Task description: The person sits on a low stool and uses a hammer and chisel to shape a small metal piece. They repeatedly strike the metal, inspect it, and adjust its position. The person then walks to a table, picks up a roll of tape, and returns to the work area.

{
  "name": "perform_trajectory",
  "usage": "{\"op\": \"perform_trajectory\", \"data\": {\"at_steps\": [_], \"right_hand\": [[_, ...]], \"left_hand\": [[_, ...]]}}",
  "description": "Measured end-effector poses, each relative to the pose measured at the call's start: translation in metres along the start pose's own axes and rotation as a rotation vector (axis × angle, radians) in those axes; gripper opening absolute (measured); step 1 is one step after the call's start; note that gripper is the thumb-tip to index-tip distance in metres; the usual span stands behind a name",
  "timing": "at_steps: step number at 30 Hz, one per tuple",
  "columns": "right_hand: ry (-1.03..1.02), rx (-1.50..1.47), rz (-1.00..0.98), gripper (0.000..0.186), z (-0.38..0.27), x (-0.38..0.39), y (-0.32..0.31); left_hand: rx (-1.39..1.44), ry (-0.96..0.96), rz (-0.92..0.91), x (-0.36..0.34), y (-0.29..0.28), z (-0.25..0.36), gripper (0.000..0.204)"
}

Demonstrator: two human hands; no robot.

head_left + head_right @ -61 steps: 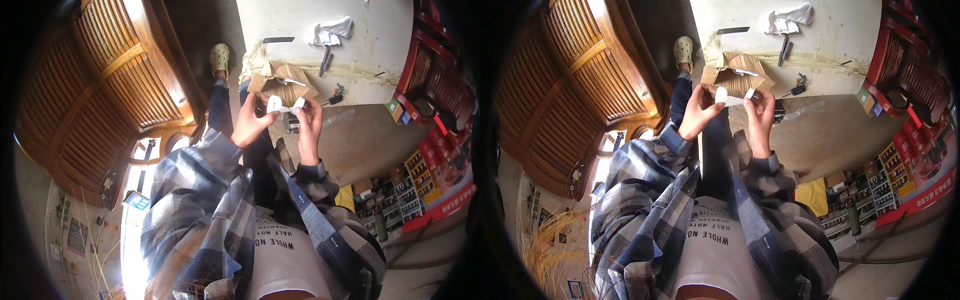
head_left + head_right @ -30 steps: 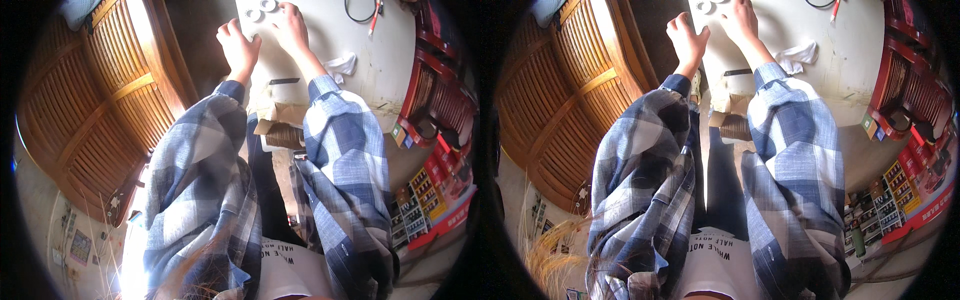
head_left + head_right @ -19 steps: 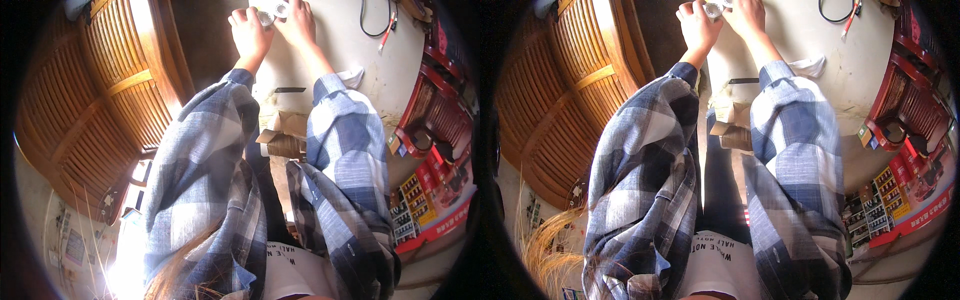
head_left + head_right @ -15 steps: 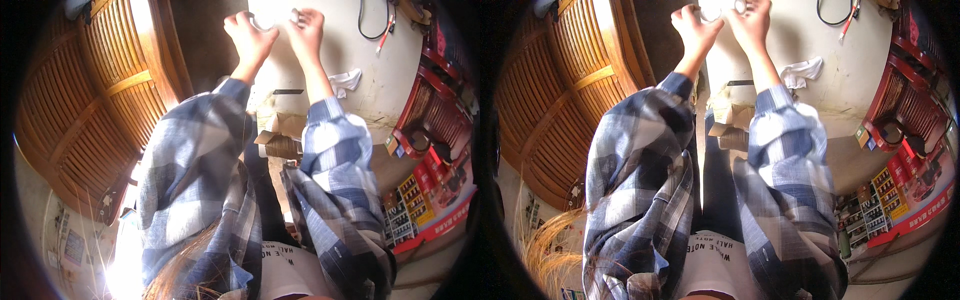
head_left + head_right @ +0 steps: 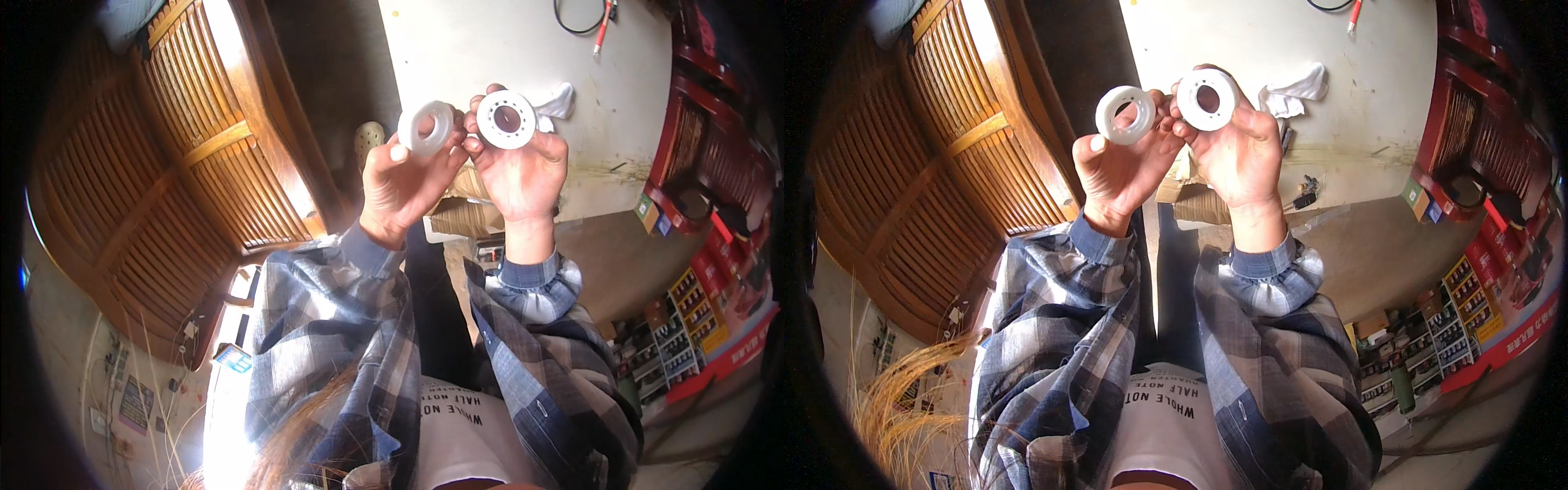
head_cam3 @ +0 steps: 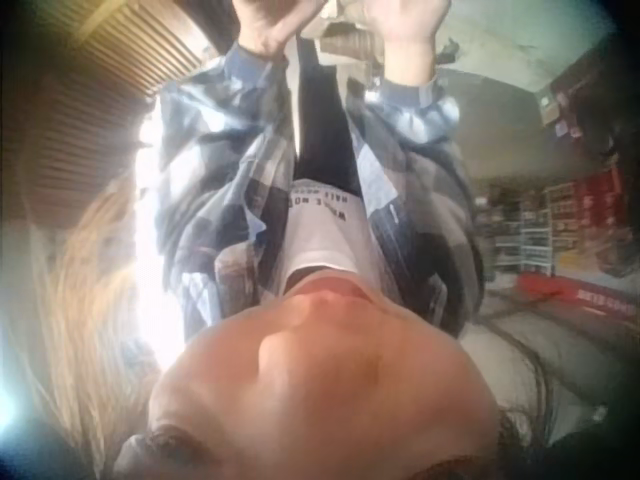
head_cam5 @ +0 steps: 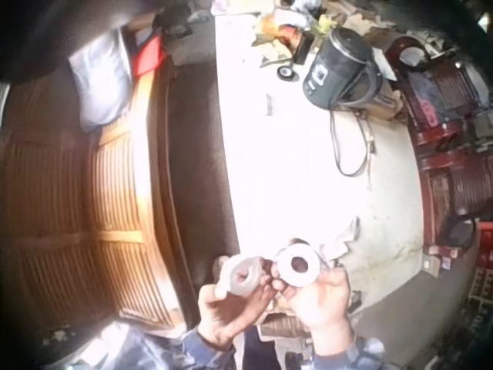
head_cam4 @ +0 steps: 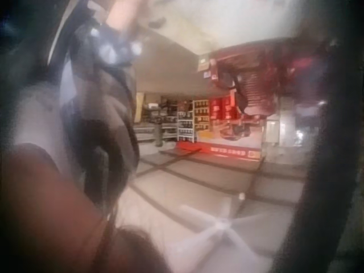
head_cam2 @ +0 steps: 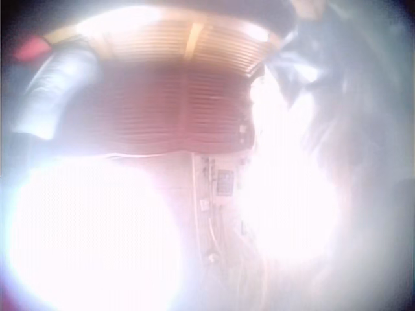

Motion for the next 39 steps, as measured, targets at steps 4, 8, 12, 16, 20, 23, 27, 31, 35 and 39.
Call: {"op": "perform_trajectory", "data": {"at_steps": [4, 8, 12, 16, 20, 23, 27, 31, 35, 39], "right_hand": [[-0.02, 0.029, -0.151, 0.066, -0.001, 0.017, -0.008], [-0.066, 0.044, -0.172, 0.069, -0.001, 0.039, -0.005], [-0.063, -0.022, -0.189, 0.07, -0.001, 0.054, -0.011], [-0.009, -0.179, -0.175, 0.069, 0.001, 0.066, -0.022], [0.029, -0.326, -0.18, 0.068, 0.003, 0.075, -0.028], [0.03, -0.299, -0.148, 0.068, 0.003, 0.084, -0.033], [-0.062, -0.052, -0.044, 0.068, -0.001, 0.102, -0.036], [-0.184, 0.103, 0.173, 0.065, -0.001, 0.131, -0.061], [-0.198, 0.31, 0.305, 0.053, 0.013, 0.162, -0.089], [-0.167, 0.582, 0.488, 0.042, 0.032, 0.177, -0.113]], "left_hand": [[-0.063, -0.019, 0.021, 0.017, 0.007, -0.011, 0.072], [-0.095, -0.009, -0.09, 0.033, 0.008, -0.023, 0.069], [-0.189, 0.006, -0.11, 0.044, 0.012, -0.035, 0.071], [-0.225, -0.015, -0.077, 0.056, 0.007, -0.043, 0.074], [-0.213, -0.028, -0.087, 0.063, 0.006, -0.05, 0.074], [-0.206, -0.025, -0.071, 0.067, 0.006, -0.056, 0.072], [-0.278, -0.006, -0.028, 0.074, 0.002, -0.065, 0.068], [-0.557, 0.053, 0.11, 0.093, -0.016, -0.067, 0.061], [-1.052, 0.108, 0.239, 0.115, -0.063, -0.078, 0.047], [-1.804, 0.238, 0.363, 0.115, -0.073, -0.096, 0.041]]}}
Point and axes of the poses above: each hand's wrist, its own x-axis away from the middle knuckle, its own y-axis out of the palm, z = x × y, the point moved 2 cm from there along -x, towards the middle knuckle, and after that the axes turned 4 degrees about -y, right-handed, at the moved point
